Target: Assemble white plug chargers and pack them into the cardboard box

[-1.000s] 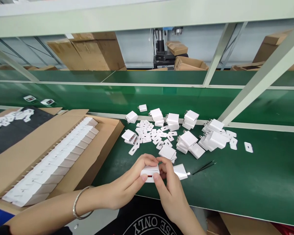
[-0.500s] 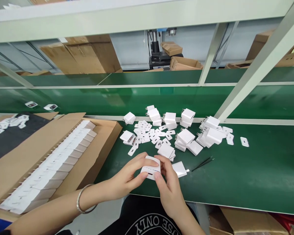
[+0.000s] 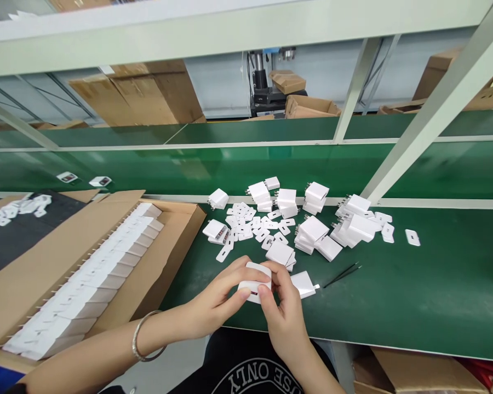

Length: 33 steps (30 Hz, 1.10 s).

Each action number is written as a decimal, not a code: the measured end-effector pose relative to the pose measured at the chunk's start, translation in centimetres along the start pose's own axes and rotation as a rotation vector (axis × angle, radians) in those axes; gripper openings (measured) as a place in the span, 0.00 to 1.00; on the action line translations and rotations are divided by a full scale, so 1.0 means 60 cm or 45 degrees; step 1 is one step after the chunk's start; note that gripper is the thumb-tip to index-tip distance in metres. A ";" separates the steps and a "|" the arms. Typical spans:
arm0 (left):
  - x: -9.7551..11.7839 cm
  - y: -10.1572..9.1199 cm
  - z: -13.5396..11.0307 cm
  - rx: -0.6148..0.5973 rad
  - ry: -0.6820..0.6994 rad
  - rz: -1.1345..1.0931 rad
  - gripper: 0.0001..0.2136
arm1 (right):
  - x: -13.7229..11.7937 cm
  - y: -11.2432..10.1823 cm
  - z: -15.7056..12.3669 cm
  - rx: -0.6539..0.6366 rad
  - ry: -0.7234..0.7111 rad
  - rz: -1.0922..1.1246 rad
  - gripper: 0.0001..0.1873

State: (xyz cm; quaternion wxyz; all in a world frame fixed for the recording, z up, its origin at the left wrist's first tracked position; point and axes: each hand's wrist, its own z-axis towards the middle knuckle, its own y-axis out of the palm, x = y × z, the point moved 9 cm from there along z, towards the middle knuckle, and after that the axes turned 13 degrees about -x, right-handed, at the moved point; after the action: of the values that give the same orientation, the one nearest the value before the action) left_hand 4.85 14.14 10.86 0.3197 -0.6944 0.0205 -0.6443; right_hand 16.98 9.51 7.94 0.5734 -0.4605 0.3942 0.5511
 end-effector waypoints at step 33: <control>-0.032 -0.015 0.011 0.162 0.072 -0.302 0.24 | 0.026 0.005 0.001 0.129 0.143 0.021 0.20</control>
State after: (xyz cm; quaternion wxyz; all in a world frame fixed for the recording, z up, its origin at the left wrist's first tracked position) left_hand 4.79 15.99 9.59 0.2841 -0.6518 -0.0935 -0.6969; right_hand 16.81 9.99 6.46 0.5683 -0.4578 0.4568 0.5087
